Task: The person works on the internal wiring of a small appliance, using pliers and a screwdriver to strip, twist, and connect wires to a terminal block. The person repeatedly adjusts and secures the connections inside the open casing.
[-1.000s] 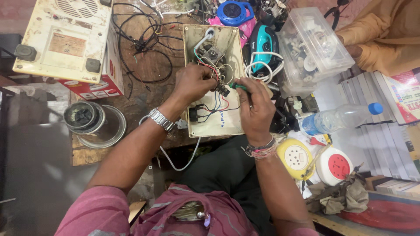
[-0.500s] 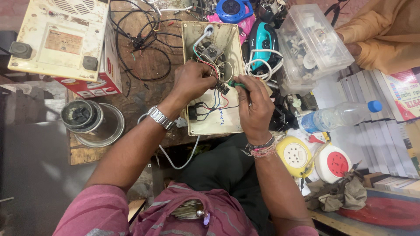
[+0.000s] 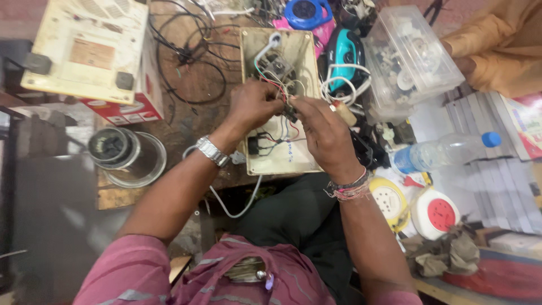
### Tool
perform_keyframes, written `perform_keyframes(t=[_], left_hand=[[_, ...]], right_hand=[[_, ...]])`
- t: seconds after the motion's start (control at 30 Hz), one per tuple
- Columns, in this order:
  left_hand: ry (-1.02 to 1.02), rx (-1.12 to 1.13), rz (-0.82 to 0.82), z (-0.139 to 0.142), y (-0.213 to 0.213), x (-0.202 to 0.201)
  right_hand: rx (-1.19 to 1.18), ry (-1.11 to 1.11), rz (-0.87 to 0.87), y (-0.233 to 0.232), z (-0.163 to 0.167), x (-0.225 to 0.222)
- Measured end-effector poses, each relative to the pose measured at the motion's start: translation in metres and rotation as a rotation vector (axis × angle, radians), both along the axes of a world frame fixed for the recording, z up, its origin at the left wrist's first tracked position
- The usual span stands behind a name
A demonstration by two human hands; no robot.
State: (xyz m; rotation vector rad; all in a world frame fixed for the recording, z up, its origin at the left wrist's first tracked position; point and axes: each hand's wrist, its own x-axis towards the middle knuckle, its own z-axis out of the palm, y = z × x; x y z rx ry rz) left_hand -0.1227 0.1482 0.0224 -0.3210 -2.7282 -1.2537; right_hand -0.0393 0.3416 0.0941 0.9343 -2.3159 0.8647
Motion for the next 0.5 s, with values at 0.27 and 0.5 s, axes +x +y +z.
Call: perform_keyframes(t=[0.27, 0.5], left_hand=[[-0.011, 0.028, 0.022, 0.008, -0.002, 0.002], [0.029, 0.046, 0.016, 0.005, 0.000, 0.001]], right_hand=[[0.044, 0.328, -0.115, -0.017, 0.006, -0.012], [-0.010, 0.042, -0.103, -0.015, -0.007, -0.014]])
